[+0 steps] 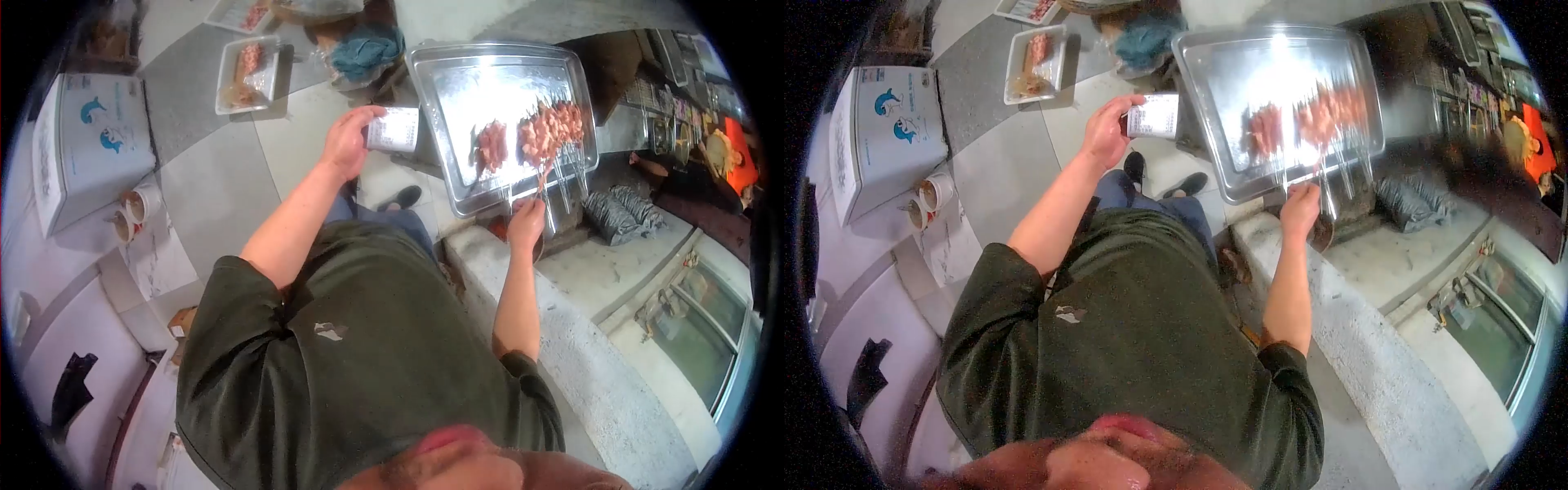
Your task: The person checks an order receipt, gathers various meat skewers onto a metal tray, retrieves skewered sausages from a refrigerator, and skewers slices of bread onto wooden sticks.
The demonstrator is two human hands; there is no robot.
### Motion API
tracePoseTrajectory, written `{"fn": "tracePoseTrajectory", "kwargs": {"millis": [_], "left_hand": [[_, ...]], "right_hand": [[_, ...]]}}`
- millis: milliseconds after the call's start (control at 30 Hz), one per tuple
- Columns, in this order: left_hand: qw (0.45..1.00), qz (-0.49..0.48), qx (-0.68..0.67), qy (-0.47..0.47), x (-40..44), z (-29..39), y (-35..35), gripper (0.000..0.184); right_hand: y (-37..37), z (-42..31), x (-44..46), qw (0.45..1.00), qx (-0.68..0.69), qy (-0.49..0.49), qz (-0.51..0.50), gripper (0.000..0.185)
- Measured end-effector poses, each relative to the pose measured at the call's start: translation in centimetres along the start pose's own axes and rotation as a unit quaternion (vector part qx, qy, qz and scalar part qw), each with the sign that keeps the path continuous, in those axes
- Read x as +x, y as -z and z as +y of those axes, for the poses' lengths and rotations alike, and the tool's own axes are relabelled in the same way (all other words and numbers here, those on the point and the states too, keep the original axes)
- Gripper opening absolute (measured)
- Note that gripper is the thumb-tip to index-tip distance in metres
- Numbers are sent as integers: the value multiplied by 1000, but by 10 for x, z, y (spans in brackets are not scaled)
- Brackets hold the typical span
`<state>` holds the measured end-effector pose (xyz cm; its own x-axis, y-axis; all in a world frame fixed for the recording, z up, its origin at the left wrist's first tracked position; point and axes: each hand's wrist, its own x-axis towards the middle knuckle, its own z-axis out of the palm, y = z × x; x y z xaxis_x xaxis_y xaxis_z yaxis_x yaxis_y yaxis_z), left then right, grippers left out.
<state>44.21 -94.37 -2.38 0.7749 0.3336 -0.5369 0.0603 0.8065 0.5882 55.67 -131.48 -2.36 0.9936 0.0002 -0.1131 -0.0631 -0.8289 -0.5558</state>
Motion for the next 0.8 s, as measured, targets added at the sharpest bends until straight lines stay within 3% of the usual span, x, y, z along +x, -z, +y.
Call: {"fn": "tracePoseTrajectory", "kwargs": {"millis": [200,367,467,600,633,767,800], "left_hand": [[999,38,-10,-25,-13,13,8,25],[991,87,-60,-83,-28,10,16,21],[986,109,-69,-103,-38,10,18,21],[979,139,-77,-126,-49,15,30,22],[976,148,-82,-134,-50,20,34,22],[967,168,-103,-161,-54,34,60,22],[965,172,-110,-163,-56,38,69,22]], "right_hand": [[2,-22,1,993,114,3,10,21],[2,-53,15,987,142,70,-16,24],[-5,-70,24,973,224,40,-49,24],[-18,-99,27,980,177,69,-59,25],[-27,-103,30,980,146,130,-24,22],[-43,-156,21,965,195,150,-91,23],[-52,-161,26,950,229,126,-169,18]]}}
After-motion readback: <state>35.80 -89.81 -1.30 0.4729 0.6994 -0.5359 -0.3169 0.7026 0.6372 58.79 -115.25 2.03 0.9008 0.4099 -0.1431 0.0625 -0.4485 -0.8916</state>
